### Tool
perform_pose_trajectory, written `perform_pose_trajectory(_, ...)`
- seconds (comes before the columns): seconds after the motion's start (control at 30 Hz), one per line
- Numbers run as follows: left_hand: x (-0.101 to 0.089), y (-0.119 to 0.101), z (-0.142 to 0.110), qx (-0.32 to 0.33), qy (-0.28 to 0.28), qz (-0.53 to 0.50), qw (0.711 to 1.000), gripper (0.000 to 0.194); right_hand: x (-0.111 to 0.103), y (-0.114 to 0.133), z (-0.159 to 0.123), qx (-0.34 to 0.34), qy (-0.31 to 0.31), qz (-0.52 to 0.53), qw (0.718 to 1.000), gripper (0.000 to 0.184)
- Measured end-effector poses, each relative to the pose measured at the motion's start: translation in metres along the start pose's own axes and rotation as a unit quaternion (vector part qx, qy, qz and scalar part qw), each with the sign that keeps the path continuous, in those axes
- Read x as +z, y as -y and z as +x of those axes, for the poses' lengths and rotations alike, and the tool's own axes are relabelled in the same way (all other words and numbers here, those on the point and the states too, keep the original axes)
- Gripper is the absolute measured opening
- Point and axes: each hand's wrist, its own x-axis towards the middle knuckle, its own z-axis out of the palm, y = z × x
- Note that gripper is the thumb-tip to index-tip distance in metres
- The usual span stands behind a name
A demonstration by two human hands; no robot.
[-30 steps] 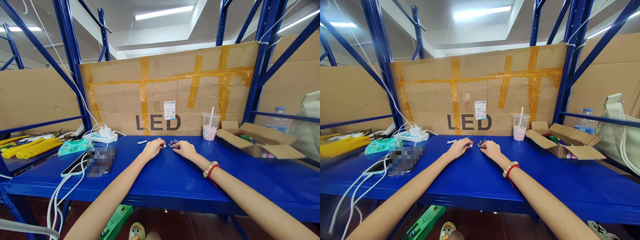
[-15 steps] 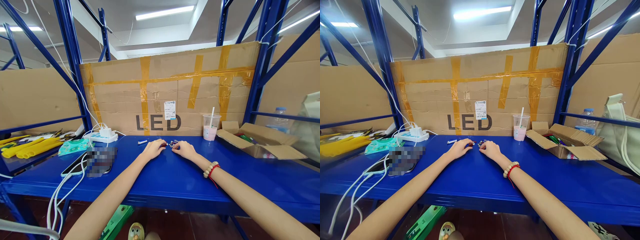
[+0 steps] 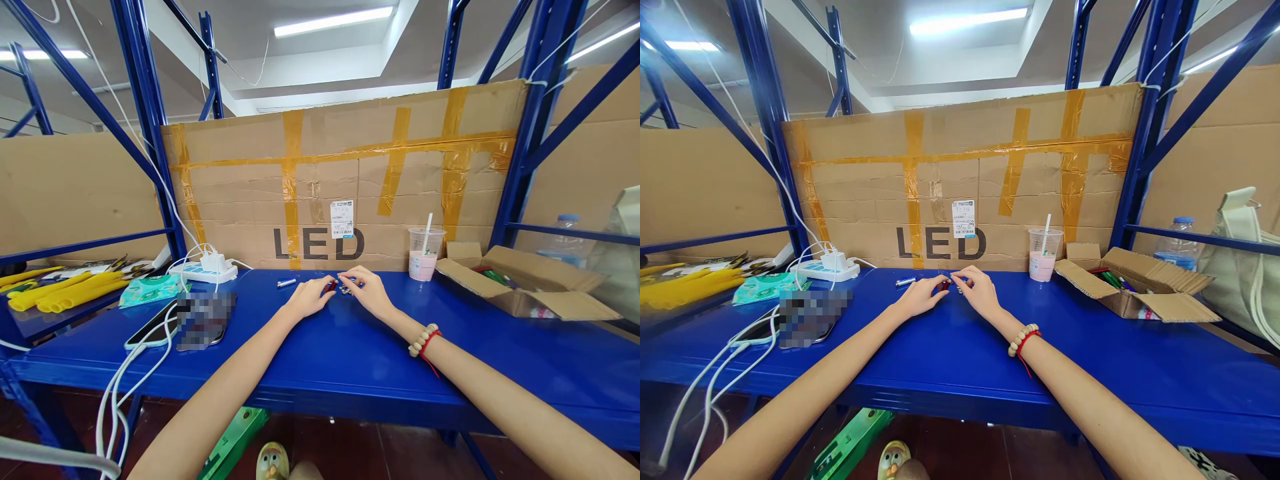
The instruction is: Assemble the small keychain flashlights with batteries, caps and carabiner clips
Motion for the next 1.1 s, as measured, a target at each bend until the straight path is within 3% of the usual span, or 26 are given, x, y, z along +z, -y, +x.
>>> perform_pose_trajectory(0.3,0.003,-0.002,0.000,0.002,-0.004,0.015,1.000,0.024,0.000,0.004,-0.001,-0.011,0.019,0.003,1.000,0.026)
perform_pose_trajectory(0.47,0.003,-0.001,0.001,-0.011,-0.009,0.010,1.000,0.027,0.000,0.004,-0.001,0.060,0.017,0.035,0.997,0.030)
perform_pose_trajectory(0.6,0.001,-0.002,0.000,-0.013,-0.006,0.015,1.000,0.027,-0.005,-0.005,0.001,0.127,-0.009,-0.062,0.990,0.024)
perform_pose_trajectory(0.73,0.000,-0.002,-0.001,-0.016,0.002,0.023,1.000,0.026,-0.010,-0.009,-0.001,0.135,0.048,-0.181,0.973,0.025)
perform_pose_trajectory(0.87,0.001,0.000,0.000,-0.018,0.008,0.024,1.000,0.026,-0.008,-0.008,-0.002,0.143,0.089,-0.202,0.965,0.026)
perform_pose_trajectory(1.1,0.000,-0.001,0.000,-0.015,0.012,0.023,1.000,0.026,-0.007,-0.017,-0.001,0.077,0.159,-0.251,0.952,0.032)
